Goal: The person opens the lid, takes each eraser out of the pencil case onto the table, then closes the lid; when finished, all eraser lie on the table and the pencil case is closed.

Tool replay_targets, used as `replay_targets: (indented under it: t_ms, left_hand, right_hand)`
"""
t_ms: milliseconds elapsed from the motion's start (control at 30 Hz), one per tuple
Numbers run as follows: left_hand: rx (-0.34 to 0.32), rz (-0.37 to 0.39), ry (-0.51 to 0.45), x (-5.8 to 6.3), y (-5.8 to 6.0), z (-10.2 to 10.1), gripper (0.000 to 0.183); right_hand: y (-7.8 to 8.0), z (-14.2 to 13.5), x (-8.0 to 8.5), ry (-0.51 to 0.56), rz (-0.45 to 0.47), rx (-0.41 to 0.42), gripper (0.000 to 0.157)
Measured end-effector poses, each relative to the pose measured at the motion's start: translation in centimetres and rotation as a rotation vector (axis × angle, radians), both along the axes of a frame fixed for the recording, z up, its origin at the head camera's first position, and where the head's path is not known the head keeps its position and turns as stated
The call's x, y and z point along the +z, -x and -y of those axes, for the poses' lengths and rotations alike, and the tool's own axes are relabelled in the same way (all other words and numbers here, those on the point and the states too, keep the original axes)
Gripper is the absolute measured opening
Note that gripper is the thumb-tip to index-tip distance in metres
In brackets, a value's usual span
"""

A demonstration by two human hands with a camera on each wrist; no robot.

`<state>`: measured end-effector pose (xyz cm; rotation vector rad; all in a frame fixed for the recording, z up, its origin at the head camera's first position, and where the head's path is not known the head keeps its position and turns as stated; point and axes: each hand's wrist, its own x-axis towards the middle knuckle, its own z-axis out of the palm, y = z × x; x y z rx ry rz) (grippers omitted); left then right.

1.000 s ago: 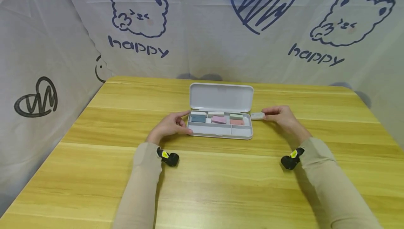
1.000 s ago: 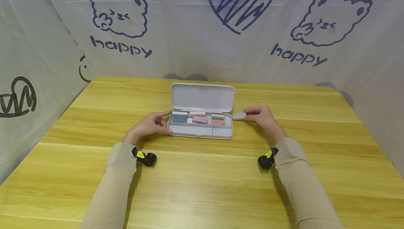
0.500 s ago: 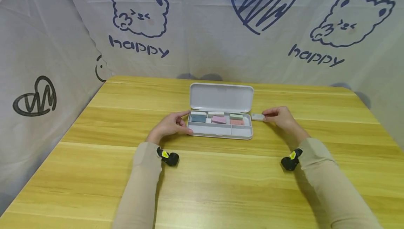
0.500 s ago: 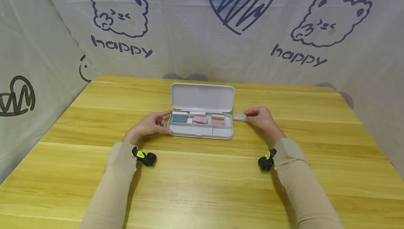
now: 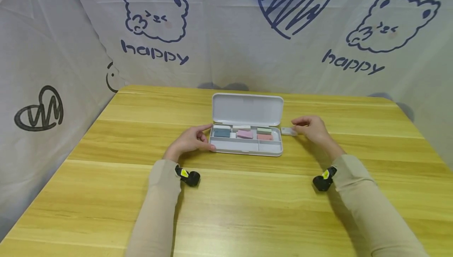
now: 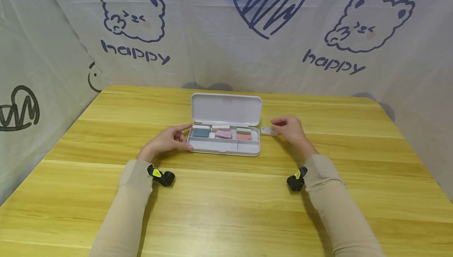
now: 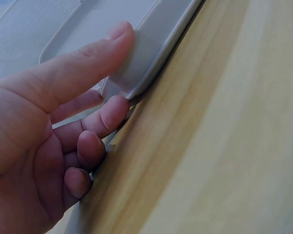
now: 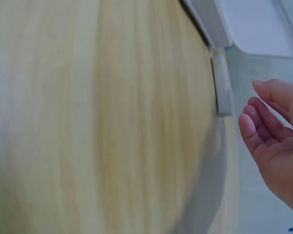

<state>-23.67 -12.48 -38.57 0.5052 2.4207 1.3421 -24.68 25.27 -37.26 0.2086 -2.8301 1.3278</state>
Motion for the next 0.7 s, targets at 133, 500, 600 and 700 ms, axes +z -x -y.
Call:
replay_targets:
  t_ms: [133, 500, 600, 700]
  left_hand:
    - [0.004, -0.002, 0.014, 0.1, -0.1, 0.0, 0.082]
    - [0.004, -0.001, 0.013, 0.0, 0.0, 0.0, 0.081]
    - [-0.003, 0.001, -0.001, -0.1, 0.1, 0.0, 0.082]
    - [-0.005, 0.001, -0.001, -0.1, 0.0, 0.0, 0.082]
  right_hand:
    - [-0.2, 0.9, 0.5, -0.009, -0.045, 0.000, 0.024]
    - [0.2, 3.0, 0.4, 0.024, -0.144, 0.064, 0.018]
    - [0.2, 3.6, 0.4, 0.031, -0.135, 0.089, 0.018]
    - [0.2, 4.3, 0.5, 0.025, -0.118, 0.117, 0.017]
